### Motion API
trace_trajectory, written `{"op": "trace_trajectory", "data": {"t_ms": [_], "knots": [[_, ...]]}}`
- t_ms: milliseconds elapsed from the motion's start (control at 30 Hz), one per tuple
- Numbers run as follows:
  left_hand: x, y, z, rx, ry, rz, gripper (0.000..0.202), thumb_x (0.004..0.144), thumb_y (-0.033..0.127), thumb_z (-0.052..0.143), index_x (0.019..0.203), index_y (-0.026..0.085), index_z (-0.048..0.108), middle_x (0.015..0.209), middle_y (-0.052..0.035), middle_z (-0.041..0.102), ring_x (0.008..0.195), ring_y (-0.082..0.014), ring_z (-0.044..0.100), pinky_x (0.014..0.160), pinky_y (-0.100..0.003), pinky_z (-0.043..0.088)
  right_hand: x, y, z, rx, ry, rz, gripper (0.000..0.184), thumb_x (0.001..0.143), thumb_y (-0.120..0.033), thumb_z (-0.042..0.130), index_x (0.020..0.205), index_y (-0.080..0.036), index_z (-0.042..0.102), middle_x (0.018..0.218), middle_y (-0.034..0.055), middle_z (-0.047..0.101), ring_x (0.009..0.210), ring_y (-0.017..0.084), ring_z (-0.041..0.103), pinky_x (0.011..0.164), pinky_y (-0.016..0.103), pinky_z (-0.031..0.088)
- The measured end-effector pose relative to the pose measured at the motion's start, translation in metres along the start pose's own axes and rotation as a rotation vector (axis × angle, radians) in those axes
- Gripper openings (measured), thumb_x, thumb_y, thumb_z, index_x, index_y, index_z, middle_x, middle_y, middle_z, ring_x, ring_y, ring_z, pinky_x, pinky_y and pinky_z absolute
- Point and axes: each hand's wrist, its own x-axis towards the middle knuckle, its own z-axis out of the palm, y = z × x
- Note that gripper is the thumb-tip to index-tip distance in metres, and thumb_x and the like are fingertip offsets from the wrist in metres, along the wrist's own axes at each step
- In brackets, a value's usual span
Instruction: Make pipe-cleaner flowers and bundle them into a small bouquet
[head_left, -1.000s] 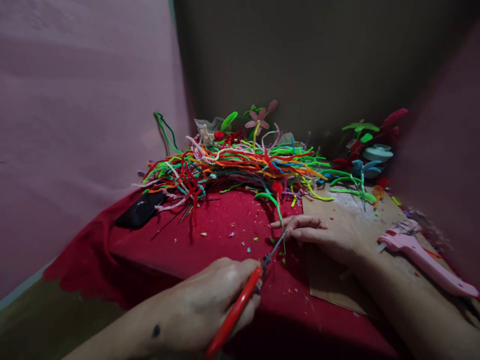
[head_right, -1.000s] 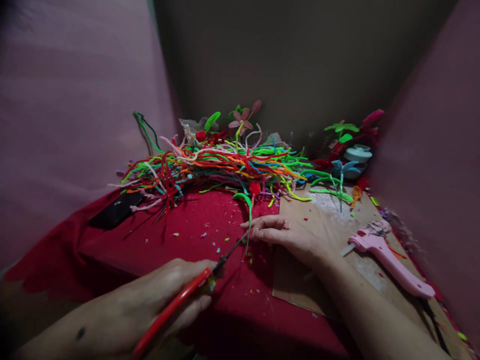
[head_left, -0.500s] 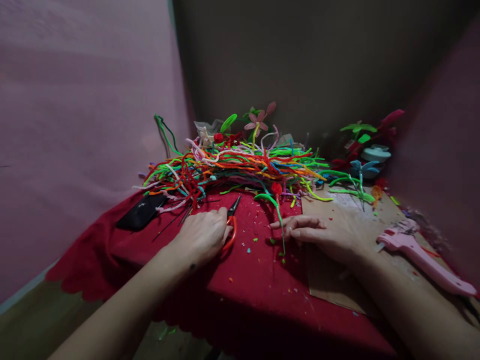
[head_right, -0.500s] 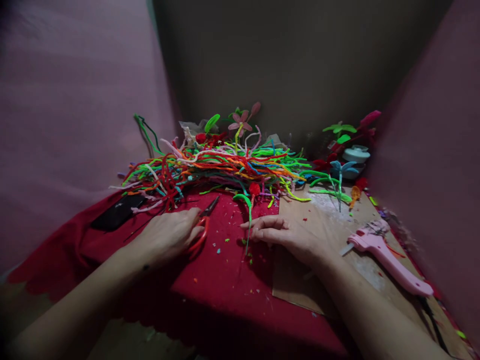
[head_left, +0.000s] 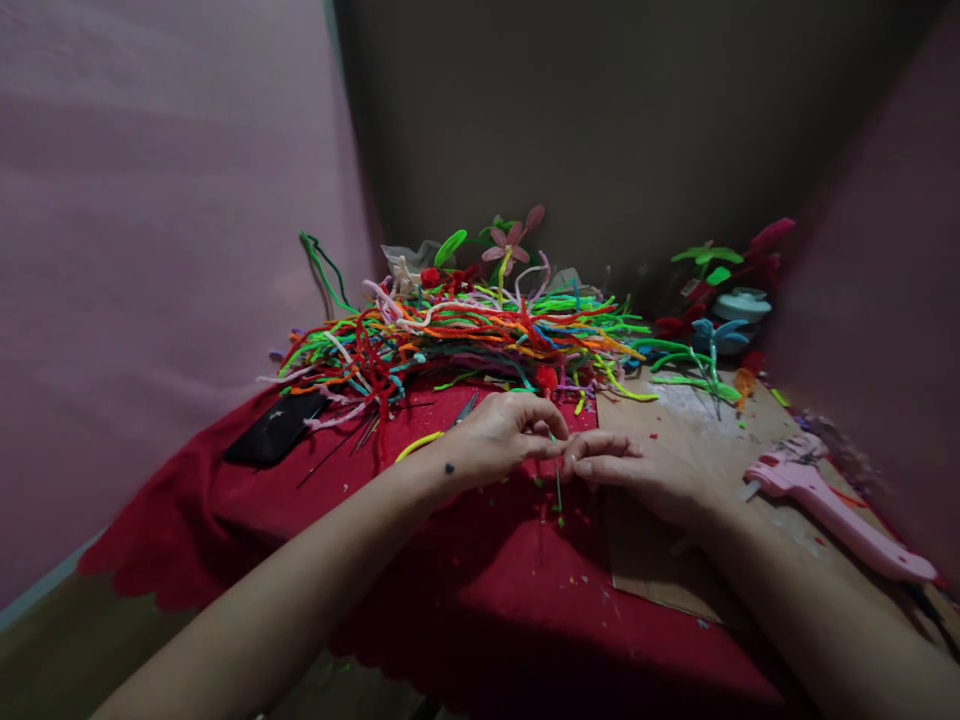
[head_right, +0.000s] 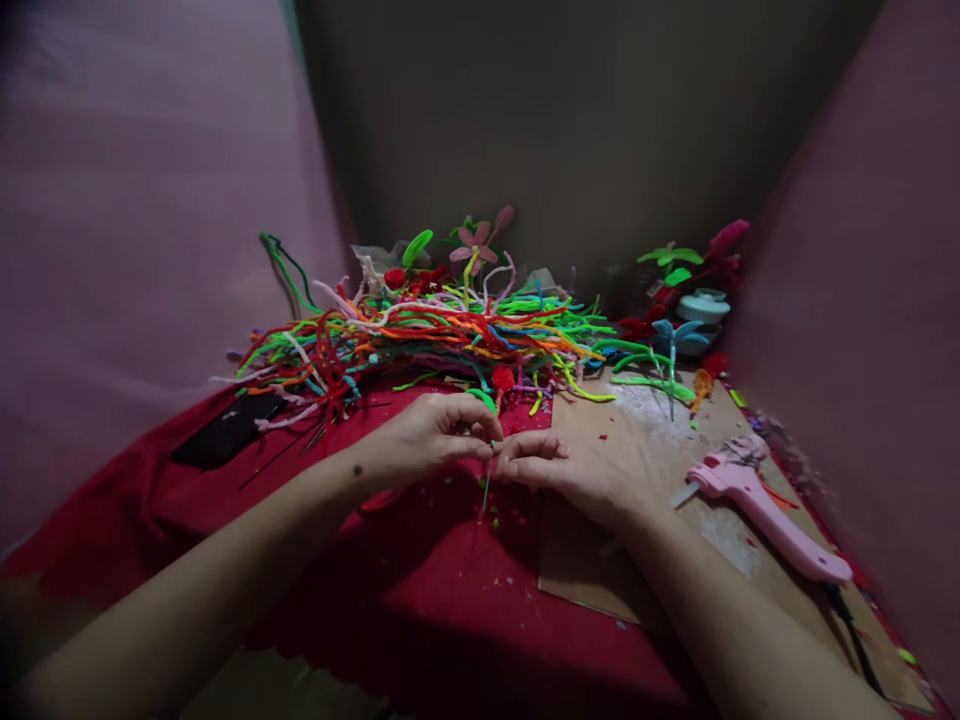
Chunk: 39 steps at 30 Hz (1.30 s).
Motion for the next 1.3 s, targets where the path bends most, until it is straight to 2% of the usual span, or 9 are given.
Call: {"op": "trace_trajectory", "data": {"t_ms": [133, 267, 433, 600, 767, 833, 1000, 1167, 1300], "knots": [[0.005, 0.000, 0.000, 0.006, -0.063, -0.008, 0.009, 0.072, 0.020, 0.060, 0.076, 0.014, 0.065, 0.066, 0.0024, 0.052, 0.065, -0.0098, 0.047, 0.060, -0.022, 0.035, 0.000, -0.002, 0.000, -0.003, -0.020, 0.013, 0.017, 0.074, -0.036, 0.062, 0.069, -0.019, 0.062, 0.062, -0.0023, 0.052, 0.061, 0.012, 0.046, 0.058, 0.025, 0.035], [0.003, -0.001, 0.003, 0.033, -0.055, 0.006, 0.009, 0.075, 0.018, 0.053, 0.074, 0.013, 0.061, 0.067, 0.0020, 0.052, 0.064, -0.0098, 0.046, 0.059, -0.022, 0.034, -0.001, -0.003, 0.000, -0.020, -0.021, 0.010, 0.018, 0.074, -0.038, 0.062, 0.072, -0.020, 0.062, 0.065, -0.0018, 0.054, 0.062, 0.012, 0.046, 0.059, 0.025, 0.036], [-0.002, -0.003, 0.013, 0.170, 0.050, -0.104, 0.015, 0.079, 0.025, 0.047, 0.069, 0.016, 0.054, 0.062, 0.0029, 0.049, 0.058, -0.0099, 0.042, 0.053, -0.023, 0.028, -0.001, -0.004, -0.001, -0.088, 0.013, 0.025, 0.020, 0.074, -0.039, 0.062, 0.074, -0.019, 0.065, 0.067, -0.0010, 0.054, 0.064, 0.012, 0.045, 0.061, 0.025, 0.036], [-0.007, -0.011, 0.024, 0.195, 0.219, -0.158, 0.012, 0.076, 0.018, 0.045, 0.066, 0.017, 0.051, 0.061, 0.0023, 0.051, 0.056, -0.0099, 0.043, 0.052, -0.022, 0.029, -0.001, -0.007, 0.002, -0.042, 0.005, 0.032, 0.017, 0.073, -0.036, 0.064, 0.075, -0.020, 0.066, 0.069, -0.0009, 0.058, 0.066, 0.013, 0.048, 0.063, 0.026, 0.038], [-0.006, -0.017, 0.030, -0.031, 0.293, -0.295, 0.004, 0.070, 0.015, 0.050, 0.069, 0.018, 0.049, 0.055, 0.0042, 0.050, 0.046, -0.0085, 0.045, 0.045, -0.020, 0.030, 0.000, -0.005, 0.004, 0.053, -0.024, 0.019, 0.018, 0.072, -0.036, 0.066, 0.076, -0.018, 0.067, 0.074, 0.0012, 0.062, 0.066, 0.013, 0.051, 0.063, 0.027, 0.039], [-0.006, -0.018, 0.031, -0.171, 0.301, -0.381, 0.011, 0.067, 0.012, 0.050, 0.074, 0.019, 0.046, 0.050, 0.0066, 0.048, 0.039, -0.0079, 0.044, 0.041, -0.019, 0.030, 0.000, -0.005, 0.004, 0.055, -0.032, -0.001, 0.020, 0.073, -0.036, 0.066, 0.076, -0.017, 0.066, 0.078, 0.0018, 0.063, 0.068, 0.012, 0.051, 0.064, 0.026, 0.039], [-0.010, -0.020, 0.033, -0.475, 0.242, -0.423, 0.020, 0.070, 0.008, 0.046, 0.083, 0.020, 0.039, 0.045, 0.0103, 0.045, 0.030, -0.0084, 0.043, 0.033, -0.017, 0.031, -0.001, -0.013, 0.005, -0.017, -0.017, 0.014, 0.019, 0.074, -0.034, 0.064, 0.077, -0.016, 0.067, 0.069, -0.0002, 0.059, 0.065, 0.011, 0.049, 0.063, 0.025, 0.039], [-0.007, -0.029, 0.037, -0.440, 0.218, -0.419, 0.020, 0.071, 0.012, 0.054, 0.083, 0.020, 0.040, 0.046, 0.0094, 0.049, 0.029, -0.0076, 0.041, 0.031, -0.016, 0.031, -0.003, -0.015, 0.006, -0.042, 0.004, 0.019, 0.018, 0.074, -0.033, 0.062, 0.081, -0.018, 0.069, 0.074, 0.0010, 0.063, 0.068, 0.013, 0.051, 0.064, 0.026, 0.040], [-0.004, -0.034, 0.036, -0.373, 0.181, -0.440, 0.015, 0.074, 0.010, 0.048, 0.085, 0.019, 0.043, 0.050, 0.0065, 0.053, 0.031, -0.0083, 0.043, 0.033, -0.018, 0.033, -0.003, -0.010, 0.004, -0.028, 0.050, -0.027, 0.015, 0.075, -0.031, 0.060, 0.078, -0.018, 0.068, 0.070, -0.0001, 0.062, 0.063, 0.011, 0.049, 0.060, 0.024, 0.038]]}}
